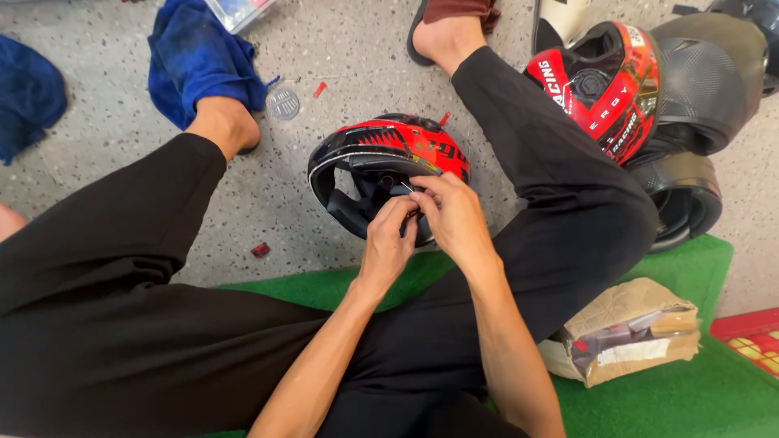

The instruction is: The person sits on the floor repairing a red motorcycle helmet, working on the chin strap and interior mechanism with small red plastic parts. They thread and press components into the helmet's edge, use a small pointed tool to adjust the fitting, and at one point reach into a cardboard box of parts before continuing the fitting.

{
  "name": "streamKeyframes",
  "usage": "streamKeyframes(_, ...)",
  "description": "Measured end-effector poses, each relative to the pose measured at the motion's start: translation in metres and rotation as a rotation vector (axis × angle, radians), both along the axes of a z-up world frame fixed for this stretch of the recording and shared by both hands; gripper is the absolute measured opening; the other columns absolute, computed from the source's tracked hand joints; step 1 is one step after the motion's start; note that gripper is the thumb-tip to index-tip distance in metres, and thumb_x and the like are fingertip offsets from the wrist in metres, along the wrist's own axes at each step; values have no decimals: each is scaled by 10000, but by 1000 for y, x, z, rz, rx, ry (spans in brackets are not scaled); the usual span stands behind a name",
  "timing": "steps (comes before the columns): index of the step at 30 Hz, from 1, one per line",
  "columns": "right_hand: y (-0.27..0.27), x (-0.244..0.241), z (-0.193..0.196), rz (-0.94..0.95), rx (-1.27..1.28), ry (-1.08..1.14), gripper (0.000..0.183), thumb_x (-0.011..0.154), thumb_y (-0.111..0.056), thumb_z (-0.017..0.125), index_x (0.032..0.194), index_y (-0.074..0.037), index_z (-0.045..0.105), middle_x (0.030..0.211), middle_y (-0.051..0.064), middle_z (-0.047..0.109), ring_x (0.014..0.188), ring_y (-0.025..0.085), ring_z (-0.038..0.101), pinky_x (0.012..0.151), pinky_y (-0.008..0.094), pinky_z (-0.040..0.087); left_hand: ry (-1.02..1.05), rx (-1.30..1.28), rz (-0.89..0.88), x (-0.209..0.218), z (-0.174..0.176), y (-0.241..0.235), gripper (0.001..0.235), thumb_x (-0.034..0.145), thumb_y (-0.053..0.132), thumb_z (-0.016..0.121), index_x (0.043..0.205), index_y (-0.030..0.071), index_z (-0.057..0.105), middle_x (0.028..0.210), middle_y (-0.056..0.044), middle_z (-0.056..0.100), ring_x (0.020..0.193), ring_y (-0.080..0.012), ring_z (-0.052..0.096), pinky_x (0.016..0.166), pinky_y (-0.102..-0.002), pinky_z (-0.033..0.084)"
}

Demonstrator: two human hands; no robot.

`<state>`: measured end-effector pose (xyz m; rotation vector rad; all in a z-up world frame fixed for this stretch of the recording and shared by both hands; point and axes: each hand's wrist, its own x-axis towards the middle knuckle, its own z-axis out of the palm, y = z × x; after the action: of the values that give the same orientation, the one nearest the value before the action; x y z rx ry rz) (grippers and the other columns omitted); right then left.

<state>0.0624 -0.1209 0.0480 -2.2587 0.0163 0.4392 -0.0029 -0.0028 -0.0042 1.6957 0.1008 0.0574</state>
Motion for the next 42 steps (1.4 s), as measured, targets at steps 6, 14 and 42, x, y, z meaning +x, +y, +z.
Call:
streamKeyframes(6,7,13,4,158,-224,31,178,873,-96,761,1043,-45,763,812,152,659,756,319,664,696,420,521,-8,11,7,0,1,0,285,859,-135,634,1121,-24,630,1161,-189,663,1059,-397,671,868,-408,547)
streamKeyframes(14,1,18,-4,272,-334,-34,98,870,-115,754,938,-44,756,863,162,686,835,362,676,734,460,526,-9,19,-22,-2,0,-3,258,875,-125,636,1114,-27,633,1144,-178,652,1062,-394,666,886,-416,544)
streamKeyframes(42,-13,8,-38,-326,784,41,148,1146,-166,472,1129,-28,521,1020,71,622,904,128,621,770,256,509,464,-765,24,0,-28,-4,150,1017,-25,561,1166,-42,565,1068,-163,751,920,-173,732,827,-299,593)
